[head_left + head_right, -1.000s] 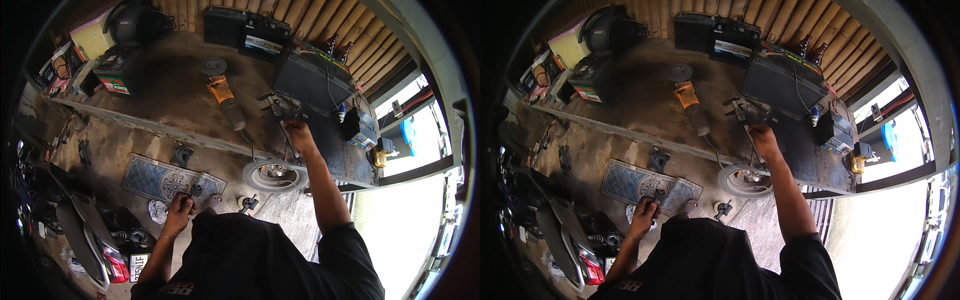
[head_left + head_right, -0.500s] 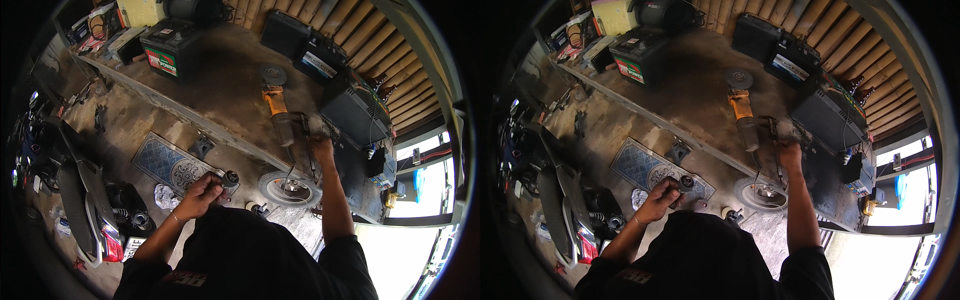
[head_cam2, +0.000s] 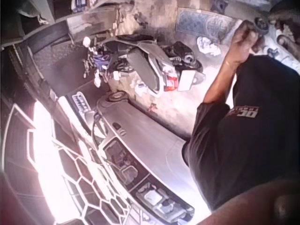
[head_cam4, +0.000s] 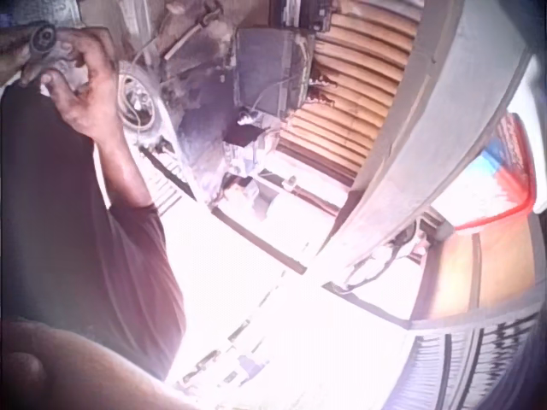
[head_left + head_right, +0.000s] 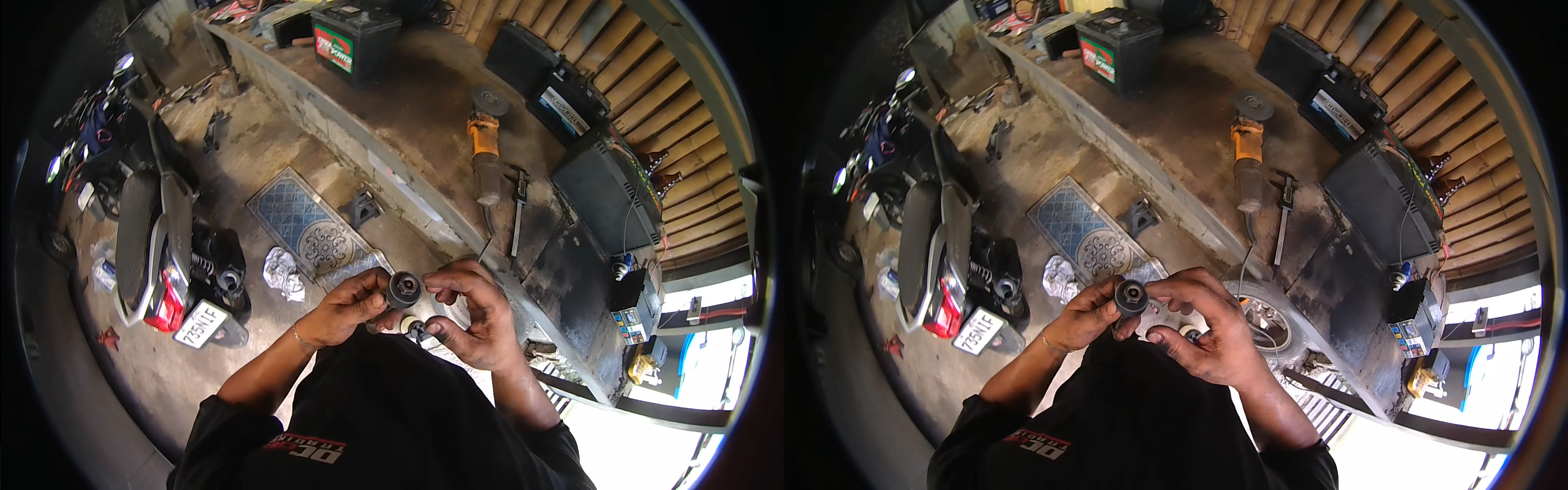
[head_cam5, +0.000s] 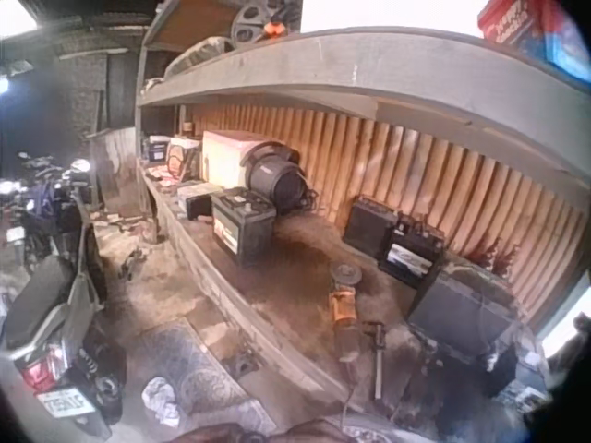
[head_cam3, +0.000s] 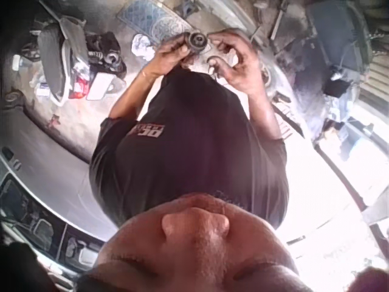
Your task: The person uses a digital caliper to measure a cylindrical metal part, then places the part on a workbench and retrieves a wrench from a tool drawer. The person handles the metal part and caliper throughout, moving between the workbench and a tool cabinet.
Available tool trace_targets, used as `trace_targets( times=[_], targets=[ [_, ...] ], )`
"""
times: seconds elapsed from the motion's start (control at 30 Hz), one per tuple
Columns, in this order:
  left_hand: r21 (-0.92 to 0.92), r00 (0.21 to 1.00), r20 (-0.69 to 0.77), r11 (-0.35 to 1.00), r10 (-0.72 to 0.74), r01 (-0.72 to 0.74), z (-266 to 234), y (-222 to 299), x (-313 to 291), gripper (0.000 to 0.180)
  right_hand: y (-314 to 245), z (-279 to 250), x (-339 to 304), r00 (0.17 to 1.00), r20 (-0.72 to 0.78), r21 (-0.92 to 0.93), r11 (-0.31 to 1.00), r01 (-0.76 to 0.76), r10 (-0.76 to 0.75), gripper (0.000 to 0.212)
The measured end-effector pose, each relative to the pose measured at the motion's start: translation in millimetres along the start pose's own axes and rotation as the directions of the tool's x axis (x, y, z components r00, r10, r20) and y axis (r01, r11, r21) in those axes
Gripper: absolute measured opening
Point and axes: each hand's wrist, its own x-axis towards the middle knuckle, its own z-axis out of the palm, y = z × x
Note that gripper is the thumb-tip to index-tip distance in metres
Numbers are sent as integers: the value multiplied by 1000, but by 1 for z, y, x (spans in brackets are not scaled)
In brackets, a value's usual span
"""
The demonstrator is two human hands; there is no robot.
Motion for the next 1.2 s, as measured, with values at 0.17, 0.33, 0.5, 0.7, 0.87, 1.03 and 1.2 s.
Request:
trace_targets(
  times=[0.17, 0.33, 0.5, 0.7, 0.87, 1.03, 1.2],
  targets=[
    [61, 986, -165, 998, -1, 11, 62, -21, -61, 36, -17, 13, -44, 992, 37, 126, 985, -121, 117, 35],
    [304, 931, -359, 952, 73, 43, 111, -26, -125, 28, -41, 35, -66, 949, 205, 53, 965, -256, 240, 27],
    [525, 829, -522, 842, 199, 128, 137, -26, -182, 26, -67, 67, -75, 845, 369, -53, 916, -397, 387, 32],
    [702, 685, -617, 663, 387, 258, 148, -29, -259, 25, -82, 137, -88, 859, 491, 52, 979, -196, 146, 48],
    [650, 599, -651, 750, 467, 122, 143, -42, -342, 27, -95, 229, -109, 831, 555, 202, 973, -114, -18, 59],
    [403, 618, -624, 875, 477, -268, 133, -56, -456, 28, -122, 343, -138, 727, 681, 438, 845, -306, -90, 59],
    [333, 559, -647, 851, 519, -406, 128, -61, -569, 27, -155, 456, -167, 666, 735, 385, 887, -254, -128, 65]
  ],
)
